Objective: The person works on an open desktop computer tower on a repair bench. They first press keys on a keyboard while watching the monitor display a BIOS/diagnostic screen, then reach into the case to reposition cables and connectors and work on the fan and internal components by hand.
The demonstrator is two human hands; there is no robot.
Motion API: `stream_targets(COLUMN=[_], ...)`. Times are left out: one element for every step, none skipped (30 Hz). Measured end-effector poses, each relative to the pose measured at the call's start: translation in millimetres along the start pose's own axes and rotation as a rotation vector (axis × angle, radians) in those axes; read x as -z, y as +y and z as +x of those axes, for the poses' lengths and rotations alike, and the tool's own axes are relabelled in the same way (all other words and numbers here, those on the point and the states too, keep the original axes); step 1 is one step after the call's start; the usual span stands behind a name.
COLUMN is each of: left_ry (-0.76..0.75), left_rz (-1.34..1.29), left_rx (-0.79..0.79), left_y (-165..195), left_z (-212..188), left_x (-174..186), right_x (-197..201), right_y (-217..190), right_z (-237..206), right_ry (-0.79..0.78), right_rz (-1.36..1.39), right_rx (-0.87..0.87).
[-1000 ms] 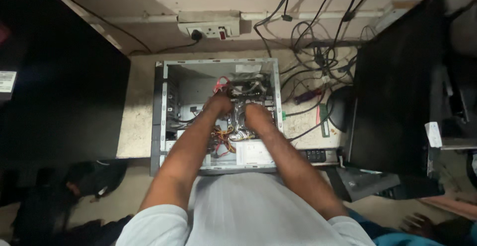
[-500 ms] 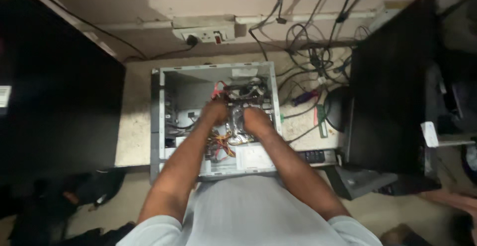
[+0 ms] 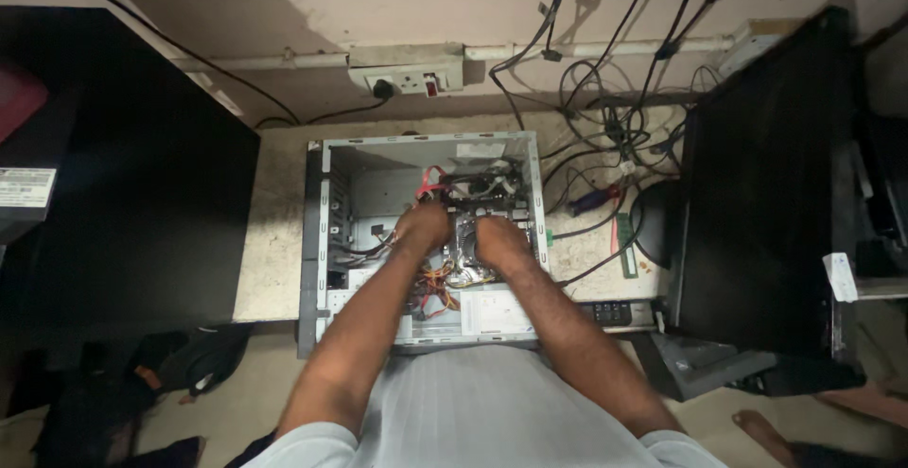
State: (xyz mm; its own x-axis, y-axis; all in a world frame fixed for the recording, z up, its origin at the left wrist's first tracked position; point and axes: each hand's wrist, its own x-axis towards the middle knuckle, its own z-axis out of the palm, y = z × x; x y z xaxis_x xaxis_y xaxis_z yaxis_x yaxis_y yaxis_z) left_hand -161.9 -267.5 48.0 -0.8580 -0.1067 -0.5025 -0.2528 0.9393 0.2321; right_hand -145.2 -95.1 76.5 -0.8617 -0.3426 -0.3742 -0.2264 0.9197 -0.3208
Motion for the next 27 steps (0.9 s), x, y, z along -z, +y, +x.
stream_targets(left_ry=[0.009, 0.023, 0.040, 0.053, 0.068, 0.087, 0.032, -0.029, -0.089, -0.153, -0.211, -0.260, -0.170, -0.082, 0.010, -0.033, -0.083, -0.127, -0.121, -0.116, -0.115, -0.073, -0.029, 0.013, 0.021, 0.026, 0.031], left_rz=[-0.010, -0.021, -0.030, -0.128, -0.224, -0.312, -0.114, 0.077, 0.264, 0.048, -0.163, -0.368, -0.316, -0.263, -0.202, -0.162, -0.128, -0.099, -0.068, -0.033, 0.001, -0.032, -0.061, -0.088, -0.128, -0.169, -0.213], left_rx=[-0.073, -0.143, -0.214, -0.264, -0.313, -0.370, -0.441, -0.506, -0.566, -0.350, -0.134, 0.083, 0.082, 0.080, 0.073, 0.092, 0.111, 0.131, 0.122, 0.114, 0.109, 0.122, 0.130, 0.137, 0.183, 0.232, 0.283], left_y=[-2.0, -7.5, -13.8, -18.5, -21.8, -24.4, -24.8, -22.9, -20.8, -18.8, -13.9, -8.5, -4.5, -0.5, 3.2, 6.8, 11.7, 14.8, 16.6, 18.1, 18.1, 17.4, 16.4, 14.9, 14.9, 13.7, 11.9], left_z=[-1.4, -1.0, 1.8, 4.9, 8.7, 14.1, 17.9, 19.5, 20.3, 18.4, 16.2, 12.9, 5.2, -2.5, -6.1, -7.6, -7.5, -6.0, -3.5, -0.1, 2.3, 3.7, 3.9, 2.3, 0.2, -2.1, -4.9], left_x=[-4.2, -6.3, -6.1, -6.8, -6.9, -3.6, 2.0, 6.5, 9.1, 8.3, 9.1, 13.6, 14.7, 14.6, 17.7, 20.4, 20.4, 19.5, 18.0, 15.0, 10.1, 4.1, -2.2, -7.6, -10.8, -15.1, -18.5], right_x=[-1.2, -2.2, -2.5, -3.3, -3.9, -4.0, -4.2, -4.6, -4.6, -4.7, -4.3, -3.8, -3.1, -2.3, -0.8, 0.6, 1.5, 2.6, 3.9, 4.7, 5.0, 5.0, 4.8, 4.2, 3.7, 2.5, 1.3], right_y=[1.9, 2.4, 3.1, 3.7, 4.3, 4.7, 5.0, 5.2, 5.4, 5.0, 4.6, 3.8, 3.1, 2.2, 0.7, -0.7, -0.9, -1.2, -1.9, -2.1, -2.0, -1.6, -0.9, -0.1, 0.7, 1.4, 2.1], right_z=[0.1, 1.3, 2.7, 2.8, 3.0, 3.4, 3.8, 3.4, 3.4, 3.2, 3.1, 3.0, 2.0, 0.6, 0.1, -1.3, -4.6, -7.2, -8.5, -9.8, -10.7, -11.2, -10.9, -10.0, -8.5, -7.4, -6.5], right_ry=[-0.001, -0.001, -0.006, -0.016, -0.024, -0.012, -0.002, -0.001, -0.015, -0.032, -0.044, -0.026, -0.012, 0.000, 0.006, 0.007, 0.000, -0.008, -0.007, -0.007, -0.003, 0.002, 0.010, 0.002, -0.007, -0.020, -0.013], right_rz=[0.007, 0.012, 0.013, 0.016, 0.019, 0.025, 0.034, 0.039, 0.018, -0.005, -0.028, -0.014, -0.001, 0.013, 0.008, 0.005, -0.003, 0.008, 0.020, 0.035, 0.031, 0.028, 0.026, 0.024, 0.024, 0.022, 0.025], right_rx=[-0.004, -0.003, -0.011, -0.020, -0.028, -0.016, -0.008, -0.001, -0.008, -0.010, -0.011, -0.008, -0.005, -0.002, -0.003, -0.010, -0.020, -0.023, -0.022, -0.022, -0.016, -0.014, -0.016, -0.016, -0.020, -0.022, -0.018])
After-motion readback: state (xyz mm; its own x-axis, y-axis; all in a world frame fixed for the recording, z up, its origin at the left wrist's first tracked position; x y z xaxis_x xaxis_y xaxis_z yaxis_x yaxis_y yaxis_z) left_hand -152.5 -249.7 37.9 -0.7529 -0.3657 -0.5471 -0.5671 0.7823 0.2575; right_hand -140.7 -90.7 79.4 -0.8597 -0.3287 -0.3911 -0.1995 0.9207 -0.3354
